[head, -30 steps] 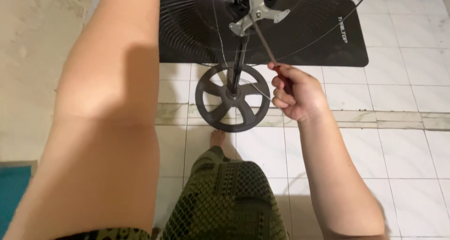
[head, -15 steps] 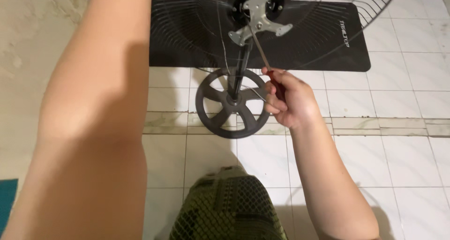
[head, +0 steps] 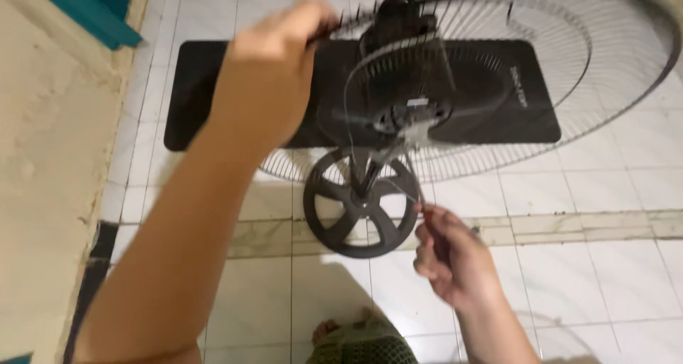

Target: The person uses a screwdriver to remove screws from the fan blade hub and detaches the fan blades from the motor. The person then removes the central hub and continues to unscrew components from the fan head. The video shows partial disassembly of the fan.

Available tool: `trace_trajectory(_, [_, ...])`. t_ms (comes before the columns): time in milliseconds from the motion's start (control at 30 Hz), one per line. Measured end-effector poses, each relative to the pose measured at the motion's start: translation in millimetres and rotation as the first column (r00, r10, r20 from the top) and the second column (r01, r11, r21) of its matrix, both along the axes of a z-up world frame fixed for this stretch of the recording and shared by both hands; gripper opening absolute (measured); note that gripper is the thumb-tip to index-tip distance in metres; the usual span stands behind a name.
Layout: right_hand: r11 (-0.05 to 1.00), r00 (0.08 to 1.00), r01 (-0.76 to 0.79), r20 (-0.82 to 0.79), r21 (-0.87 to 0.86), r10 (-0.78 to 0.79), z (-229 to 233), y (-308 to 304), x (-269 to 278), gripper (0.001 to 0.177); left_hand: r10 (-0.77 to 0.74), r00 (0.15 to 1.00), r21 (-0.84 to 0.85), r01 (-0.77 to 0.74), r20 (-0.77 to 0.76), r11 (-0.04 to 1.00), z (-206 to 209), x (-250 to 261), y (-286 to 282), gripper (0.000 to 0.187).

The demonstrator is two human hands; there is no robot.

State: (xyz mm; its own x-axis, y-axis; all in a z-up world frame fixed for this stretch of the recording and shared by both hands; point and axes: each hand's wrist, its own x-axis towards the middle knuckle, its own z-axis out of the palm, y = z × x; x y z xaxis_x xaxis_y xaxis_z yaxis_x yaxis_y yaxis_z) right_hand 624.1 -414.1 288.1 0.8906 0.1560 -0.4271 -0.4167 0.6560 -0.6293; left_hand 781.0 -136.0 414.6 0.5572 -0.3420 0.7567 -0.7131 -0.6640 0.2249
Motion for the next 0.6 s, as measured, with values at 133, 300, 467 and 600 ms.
trace_trajectory(133, [1.0, 0.998, -0.003, -0.068, -0.029, 0.001, 5, -3, -1, 0.032, 0.026, 0.984, -0.119, -0.048, -0.178, 0.992, 13, -9, -11, 0.03])
trace_trajectory(300, [0.999, 0.994, -0.015, -0.106, -0.04, 0.011, 5, -4, 4, 0.035, 0.053, 0.975, -0.184, -0.093, -0.214, 0.978, 21, -15, -21, 0.034])
trace_trajectory(467, [0.999, 0.999, -0.033, -0.024, -0.039, 0.032, -11, -14, 1, 0.031, -0.008, 0.998, -0.187, 0.02, 0.065, 0.982, 5, -13, -19, 0.036])
trace_trajectory(600, [0.977, 0.965, -0.169, 0.226, 0.129, 0.137, -26, -26, -7, 0.031, 0.062, 0.97, -0.059, -0.05, 0.237, 0.997, -1, 4, -13, 0.011])
